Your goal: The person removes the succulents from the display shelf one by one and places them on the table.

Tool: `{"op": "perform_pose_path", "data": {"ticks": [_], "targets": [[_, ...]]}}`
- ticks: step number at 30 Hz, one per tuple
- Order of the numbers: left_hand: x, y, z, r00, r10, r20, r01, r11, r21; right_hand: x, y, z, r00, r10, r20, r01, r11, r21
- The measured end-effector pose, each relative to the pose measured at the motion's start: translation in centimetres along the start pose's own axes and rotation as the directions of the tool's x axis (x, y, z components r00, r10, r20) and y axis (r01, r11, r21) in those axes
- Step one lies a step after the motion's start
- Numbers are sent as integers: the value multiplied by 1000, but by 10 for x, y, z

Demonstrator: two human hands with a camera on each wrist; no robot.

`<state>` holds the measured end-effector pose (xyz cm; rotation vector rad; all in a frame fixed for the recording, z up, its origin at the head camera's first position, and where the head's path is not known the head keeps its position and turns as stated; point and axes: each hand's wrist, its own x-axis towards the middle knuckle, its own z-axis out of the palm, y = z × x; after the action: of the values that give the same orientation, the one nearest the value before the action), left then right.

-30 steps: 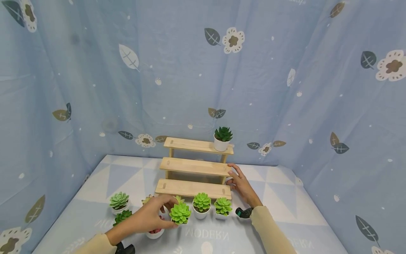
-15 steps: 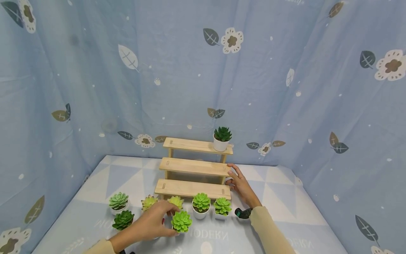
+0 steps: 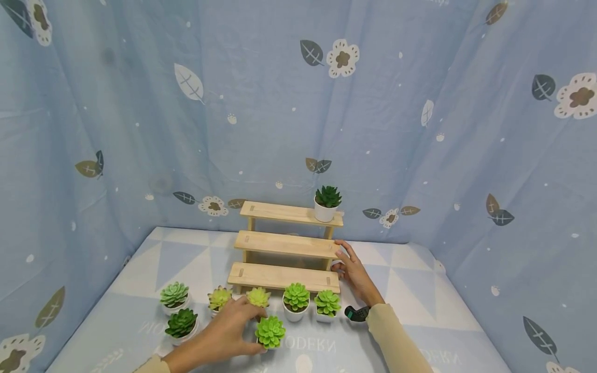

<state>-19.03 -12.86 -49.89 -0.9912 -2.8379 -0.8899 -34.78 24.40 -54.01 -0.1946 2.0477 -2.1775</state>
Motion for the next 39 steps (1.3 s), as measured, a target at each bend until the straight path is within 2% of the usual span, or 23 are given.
{"op": "perform_pose_path", "data": {"ticks": [11, 20, 24, 30, 33, 39], "targets": [[2, -1, 4, 1000, 13, 26, -15, 995, 96, -1, 1, 3, 1000, 1, -9, -1, 1000, 12], [2, -6, 1, 999, 43, 21, -45, 992, 121, -3, 0, 6, 1000, -4, -6, 4, 999, 45], [5, -6, -6, 997, 57, 52, -61, 994, 87, -4, 0, 5, 1000, -16, 8, 15, 999, 53], [15, -5, -23, 989, 111, 101, -114, 993, 27, -4, 1, 4, 1000, -21, 4, 21, 999, 47], [24, -5, -34, 988, 123, 93, -123, 992, -7, -3, 2, 3, 1000, -25, 4, 25, 999, 46], [48, -7, -55, 991, 120, 66, -109, 982, -151, 0, 3, 2, 1000, -23, 10, 22, 997, 67]]}}
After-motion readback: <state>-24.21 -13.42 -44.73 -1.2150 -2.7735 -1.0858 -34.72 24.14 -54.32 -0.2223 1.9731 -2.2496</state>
